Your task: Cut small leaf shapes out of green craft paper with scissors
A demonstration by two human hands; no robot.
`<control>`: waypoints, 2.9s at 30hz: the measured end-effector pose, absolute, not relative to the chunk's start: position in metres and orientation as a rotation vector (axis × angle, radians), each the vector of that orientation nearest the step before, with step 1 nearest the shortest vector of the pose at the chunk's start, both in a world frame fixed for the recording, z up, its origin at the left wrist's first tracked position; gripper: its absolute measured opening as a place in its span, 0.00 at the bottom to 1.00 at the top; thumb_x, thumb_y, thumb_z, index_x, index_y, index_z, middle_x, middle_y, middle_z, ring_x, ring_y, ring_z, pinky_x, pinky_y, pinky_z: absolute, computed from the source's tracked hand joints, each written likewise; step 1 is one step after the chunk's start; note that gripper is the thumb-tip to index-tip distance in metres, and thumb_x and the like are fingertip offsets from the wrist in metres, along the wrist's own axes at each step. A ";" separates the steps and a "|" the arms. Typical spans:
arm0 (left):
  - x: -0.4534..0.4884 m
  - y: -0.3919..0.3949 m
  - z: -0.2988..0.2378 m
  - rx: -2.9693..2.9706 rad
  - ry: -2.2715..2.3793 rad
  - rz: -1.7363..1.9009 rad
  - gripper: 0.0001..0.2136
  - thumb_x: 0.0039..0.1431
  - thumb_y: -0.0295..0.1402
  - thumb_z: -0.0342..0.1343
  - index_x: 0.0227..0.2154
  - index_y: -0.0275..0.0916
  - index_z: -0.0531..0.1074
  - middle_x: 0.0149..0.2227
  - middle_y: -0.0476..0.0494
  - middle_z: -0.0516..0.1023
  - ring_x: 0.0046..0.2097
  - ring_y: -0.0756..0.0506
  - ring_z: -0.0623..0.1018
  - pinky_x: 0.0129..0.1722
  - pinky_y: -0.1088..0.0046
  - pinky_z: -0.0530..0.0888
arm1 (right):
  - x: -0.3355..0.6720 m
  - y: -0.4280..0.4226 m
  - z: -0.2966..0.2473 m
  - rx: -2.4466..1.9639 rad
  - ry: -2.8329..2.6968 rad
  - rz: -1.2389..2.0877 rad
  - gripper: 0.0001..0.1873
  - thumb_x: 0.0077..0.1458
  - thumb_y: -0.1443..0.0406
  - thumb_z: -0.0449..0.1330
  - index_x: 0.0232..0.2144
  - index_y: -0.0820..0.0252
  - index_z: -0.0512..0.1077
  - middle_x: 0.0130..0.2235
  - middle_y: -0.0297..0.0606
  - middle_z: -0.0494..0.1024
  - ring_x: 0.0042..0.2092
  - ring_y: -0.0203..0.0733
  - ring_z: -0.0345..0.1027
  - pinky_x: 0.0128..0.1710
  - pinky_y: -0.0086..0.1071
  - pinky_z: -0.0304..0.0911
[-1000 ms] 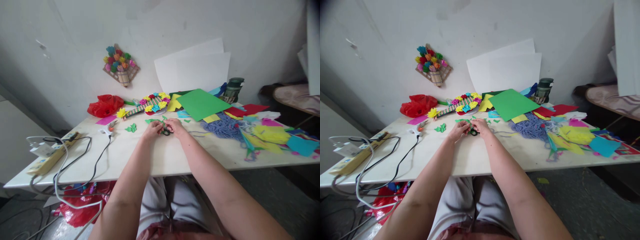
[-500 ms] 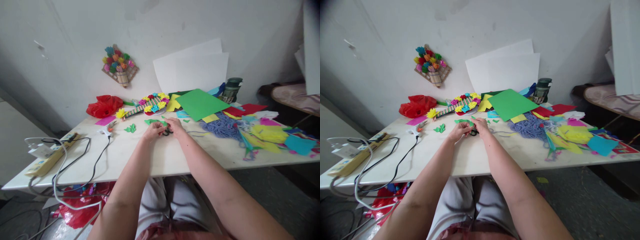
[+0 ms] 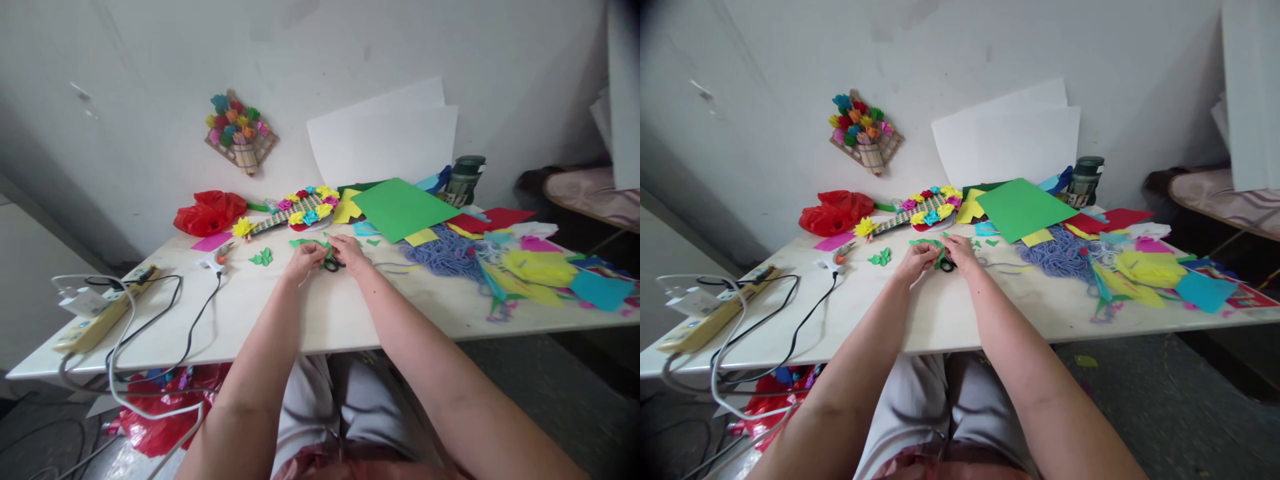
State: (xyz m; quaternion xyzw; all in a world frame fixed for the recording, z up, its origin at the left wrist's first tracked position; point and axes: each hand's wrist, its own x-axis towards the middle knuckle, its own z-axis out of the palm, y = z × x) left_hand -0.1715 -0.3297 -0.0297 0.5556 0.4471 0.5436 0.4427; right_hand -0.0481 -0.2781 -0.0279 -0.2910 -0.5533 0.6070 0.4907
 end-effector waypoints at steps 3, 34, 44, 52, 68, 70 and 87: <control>-0.172 -0.329 -0.029 1.345 1.173 1.473 0.17 0.41 0.43 0.61 0.19 0.34 0.64 0.14 0.54 0.60 0.16 0.59 0.54 0.16 0.78 0.47 | -0.048 -0.279 -0.027 -0.734 -1.351 1.527 0.18 0.40 0.53 0.61 0.15 0.61 0.62 0.14 0.27 0.61 0.14 0.26 0.46 0.12 0.26 0.37; -0.173 -0.327 -0.028 1.046 1.072 1.705 0.14 0.38 0.37 0.62 0.22 0.34 0.65 0.14 0.56 0.57 0.15 0.59 0.52 0.15 0.78 0.44 | -0.051 -0.279 -0.035 -0.593 -1.606 1.431 0.13 0.40 0.58 0.61 0.18 0.63 0.69 0.17 0.31 0.69 0.15 0.26 0.49 0.13 0.24 0.41; -0.171 -0.327 -0.028 1.063 1.098 1.688 0.14 0.38 0.39 0.63 0.20 0.34 0.65 0.13 0.56 0.55 0.15 0.59 0.52 0.16 0.78 0.44 | -0.054 -0.279 -0.035 -0.698 -1.486 1.464 0.13 0.36 0.59 0.63 0.20 0.63 0.68 0.18 0.31 0.70 0.15 0.25 0.50 0.13 0.23 0.41; -0.169 -0.326 -0.029 1.093 1.060 1.681 0.14 0.38 0.39 0.63 0.21 0.34 0.67 0.14 0.54 0.60 0.17 0.57 0.58 0.17 0.78 0.49 | -0.056 -0.281 -0.031 -0.694 -1.364 1.513 0.15 0.35 0.57 0.65 0.20 0.62 0.66 0.17 0.30 0.68 0.14 0.25 0.49 0.12 0.23 0.40; -0.207 -0.332 -0.023 0.900 2.379 1.682 0.07 0.47 0.37 0.55 0.24 0.40 0.73 0.26 0.43 0.72 0.35 0.43 0.69 0.29 0.72 0.59 | -0.054 -0.280 -0.031 -0.820 -1.355 1.401 0.13 0.41 0.58 0.60 0.21 0.63 0.68 0.15 0.30 0.67 0.14 0.27 0.48 0.13 0.24 0.41; -0.211 -0.337 -0.021 0.856 2.568 1.604 0.07 0.48 0.36 0.53 0.25 0.41 0.74 0.31 0.38 0.74 0.42 0.39 0.67 0.32 0.68 0.60 | -0.054 -0.277 -0.033 -0.859 -1.380 1.322 0.13 0.41 0.57 0.60 0.20 0.62 0.69 0.15 0.30 0.67 0.15 0.27 0.49 0.14 0.25 0.43; -0.220 -0.345 -0.023 0.430 2.917 1.596 0.12 0.47 0.31 0.55 0.37 0.38 0.67 0.46 0.35 0.68 0.53 0.37 0.62 0.49 0.59 0.60 | -0.050 -0.267 -0.039 -1.084 -1.609 0.987 0.15 0.46 0.57 0.54 0.18 0.62 0.68 0.19 0.33 0.72 0.22 0.34 0.63 0.24 0.27 0.56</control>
